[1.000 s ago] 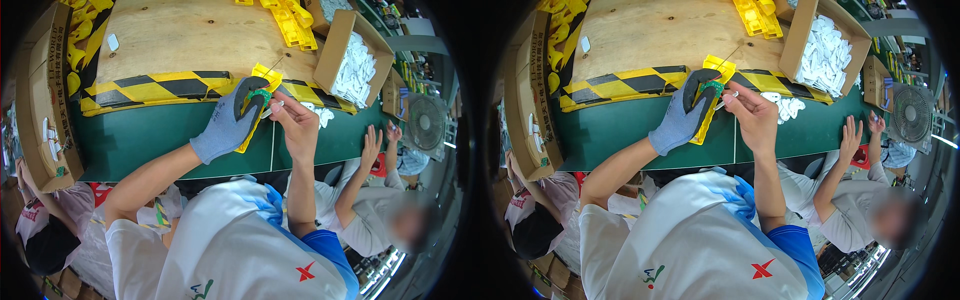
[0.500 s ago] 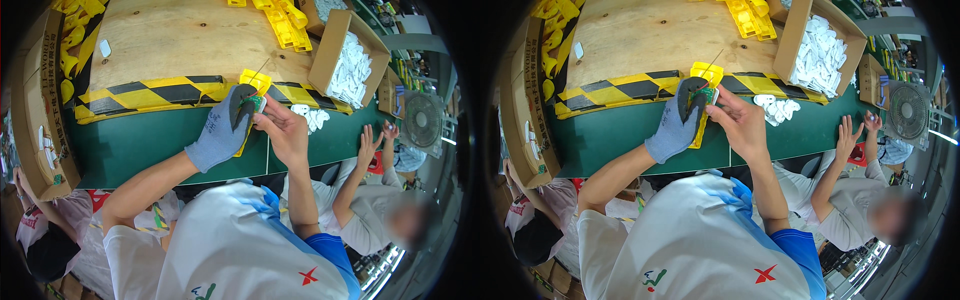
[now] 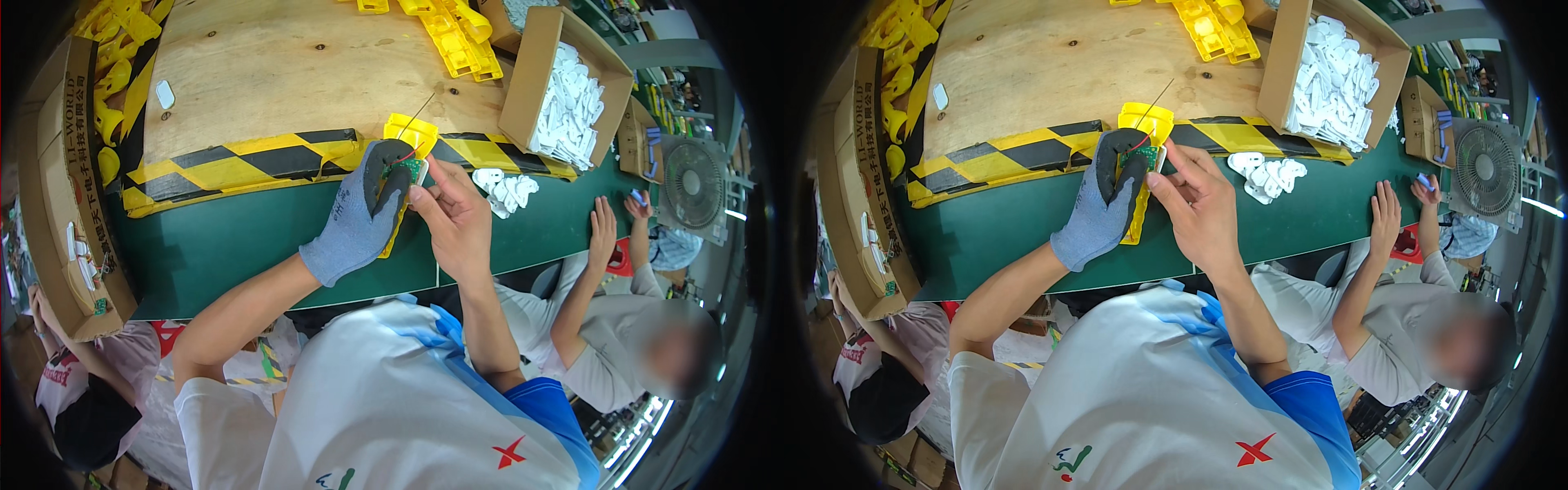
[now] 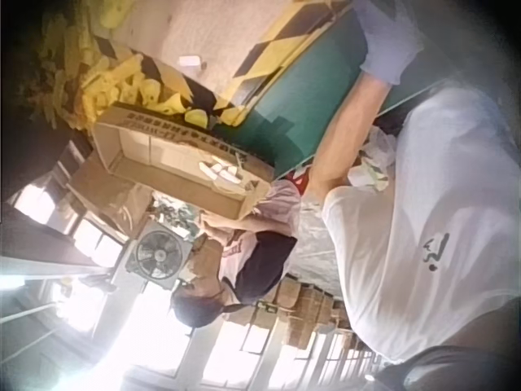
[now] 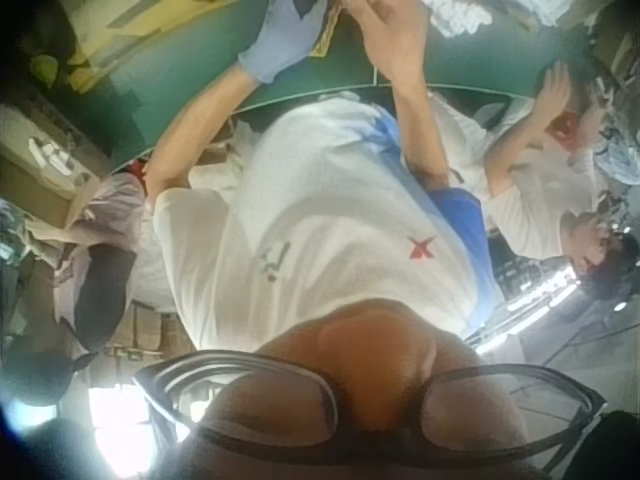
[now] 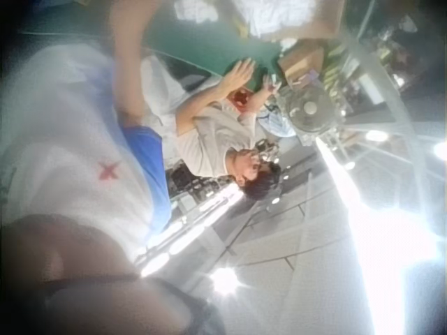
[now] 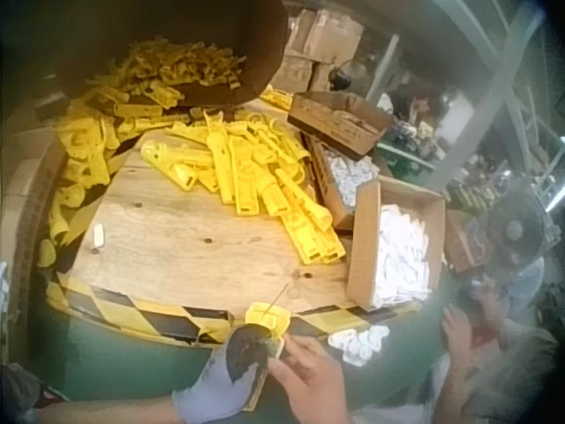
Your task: Manually assembling yellow plastic housings with circuit boards and white covers on a factory line.
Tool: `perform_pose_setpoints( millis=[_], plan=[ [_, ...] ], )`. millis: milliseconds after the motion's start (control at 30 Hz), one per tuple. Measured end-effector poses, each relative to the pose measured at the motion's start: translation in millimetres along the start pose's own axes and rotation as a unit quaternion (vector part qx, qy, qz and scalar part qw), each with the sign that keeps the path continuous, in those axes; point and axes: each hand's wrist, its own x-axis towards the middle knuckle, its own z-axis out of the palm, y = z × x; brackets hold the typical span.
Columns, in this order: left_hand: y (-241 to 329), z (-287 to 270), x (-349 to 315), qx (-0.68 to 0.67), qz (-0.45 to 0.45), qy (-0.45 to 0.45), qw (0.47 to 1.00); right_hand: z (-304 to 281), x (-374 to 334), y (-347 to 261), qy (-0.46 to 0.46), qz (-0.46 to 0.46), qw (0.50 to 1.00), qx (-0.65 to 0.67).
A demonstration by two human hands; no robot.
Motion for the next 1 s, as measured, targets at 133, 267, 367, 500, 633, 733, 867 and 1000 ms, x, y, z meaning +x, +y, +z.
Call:
perform_pose_setpoints(
  millis=[133,267,367,500,633,733,867,1000],
  plan=[
    [-2.0,-0.3,-0.5,0.021,0.002,-0.014,1.0,5.9,-8.9,-14.7,0.001,-0.042,0.994,-0.104],
    [-1.8,-2.3,-1.3,0.02,0.009,-0.023,0.999,13.8,-12.1,-20.2,0.011,-0.052,0.985,-0.163],
    [0.8,-2.1,-0.2,0.007,0.009,-0.03,0.999,13.9,-13.1,-7.6,0.025,-0.048,0.994,-0.1],
    [-0.9,-5.0,2.9,0.028,0.028,-0.068,0.997,14.8,-13.8,-2.7,0.039,-0.04,0.997,-0.059],
    [-6.9,-1.7,-1.8,0.053,0.054,-0.044,0.996,17.3,-12.7,-17.3,0.027,-0.066,0.992,-0.106],
    [0.3,1.1,-1.4,-0.031,-0.006,0.005,0.999,18.7,-10.7,-13.2,0.035,-0.031,0.999,-0.022],
    [3.0,5.6,-0.6,-0.052,-0.014,0.021,0.998,9.4,-7.2,-6.4,0.033,-0.014,0.999,0.017],
    [1.6,3.0,0.8,-0.021,0.005,0.005,1.0,6.7,-7.9,-10.7,0.02,-0.028,0.999,0.018]
  ],
)
